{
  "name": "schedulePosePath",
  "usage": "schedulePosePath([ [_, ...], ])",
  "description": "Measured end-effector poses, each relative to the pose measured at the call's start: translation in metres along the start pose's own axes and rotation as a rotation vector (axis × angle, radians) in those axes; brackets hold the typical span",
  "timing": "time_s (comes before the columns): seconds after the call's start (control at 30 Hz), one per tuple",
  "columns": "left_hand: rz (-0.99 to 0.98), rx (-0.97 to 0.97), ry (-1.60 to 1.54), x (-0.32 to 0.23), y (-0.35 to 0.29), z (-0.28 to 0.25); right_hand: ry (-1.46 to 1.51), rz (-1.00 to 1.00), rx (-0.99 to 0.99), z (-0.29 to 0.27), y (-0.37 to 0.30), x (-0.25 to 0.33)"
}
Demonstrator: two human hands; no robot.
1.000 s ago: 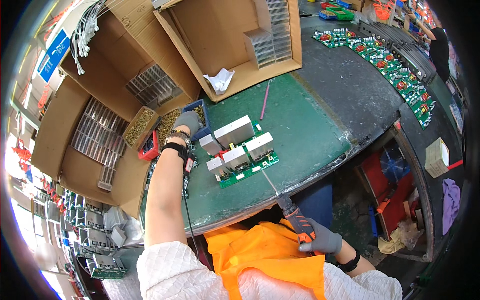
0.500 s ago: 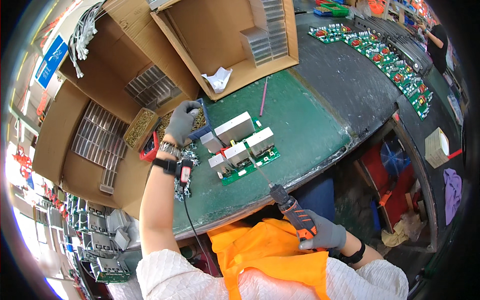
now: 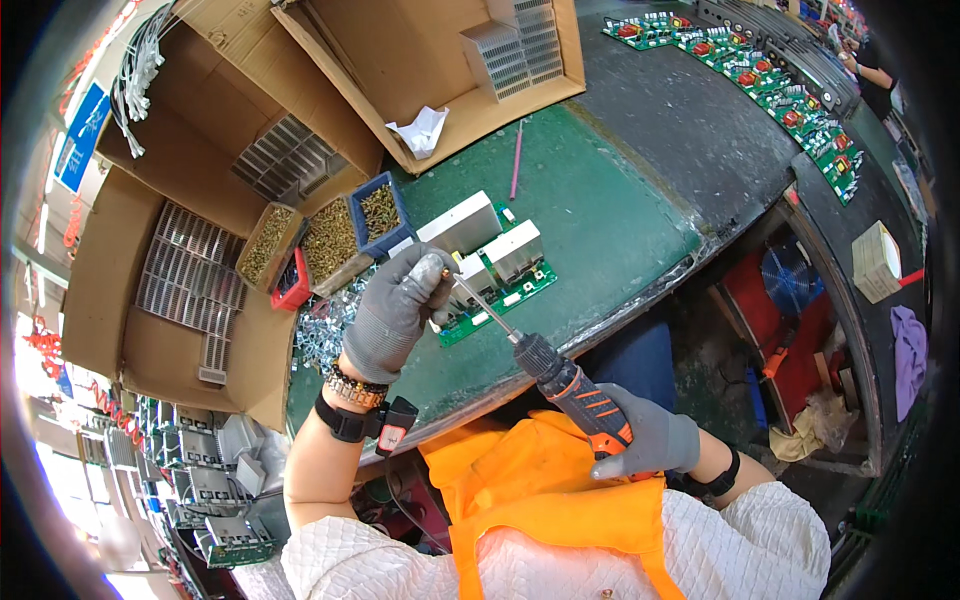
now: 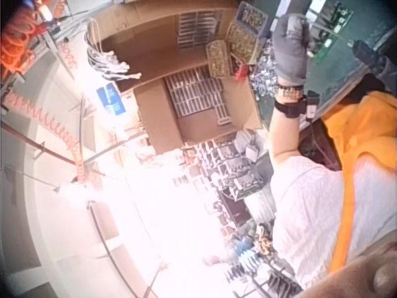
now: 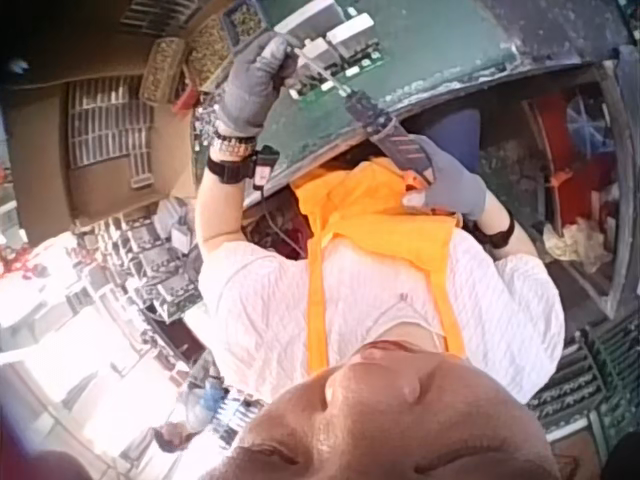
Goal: Assembling and screwing components onto printed circuit boards using a power screwdriver in a manufacturing setting.
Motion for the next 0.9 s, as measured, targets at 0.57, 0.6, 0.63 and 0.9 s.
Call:
schedulePosePath([
  [0.57,0.133,0.019,0.520,-0.003,-0.005,0.003,-0.034,0.025,-0.015,0.000,-0.009,-0.004],
  [0.6,0.081,-0.029,0.516,0.001,-0.004,0.006,-0.021,0.035,-0.030,0.000,-0.010,-0.006],
  [0.63,0.000,-0.081,0.532,0.005,-0.003,0.008,-0.008,0.045,-0.045,0.000,-0.011,-0.008],
  [0.9,0.509,-0.145,1.357,0.026,0.030,0.032,0.108,0.101,-0.187,-0.012,-0.014,-0.038],
])
Point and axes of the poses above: each hand's wrist, its own y-axis towards the middle knuckle, its own z-axis out of the palm, x = y × z, the point moved 1 cm from there along y, towards the middle knuckle, and after that the axes turned 10 degrees about y, right-handed, at the moved point
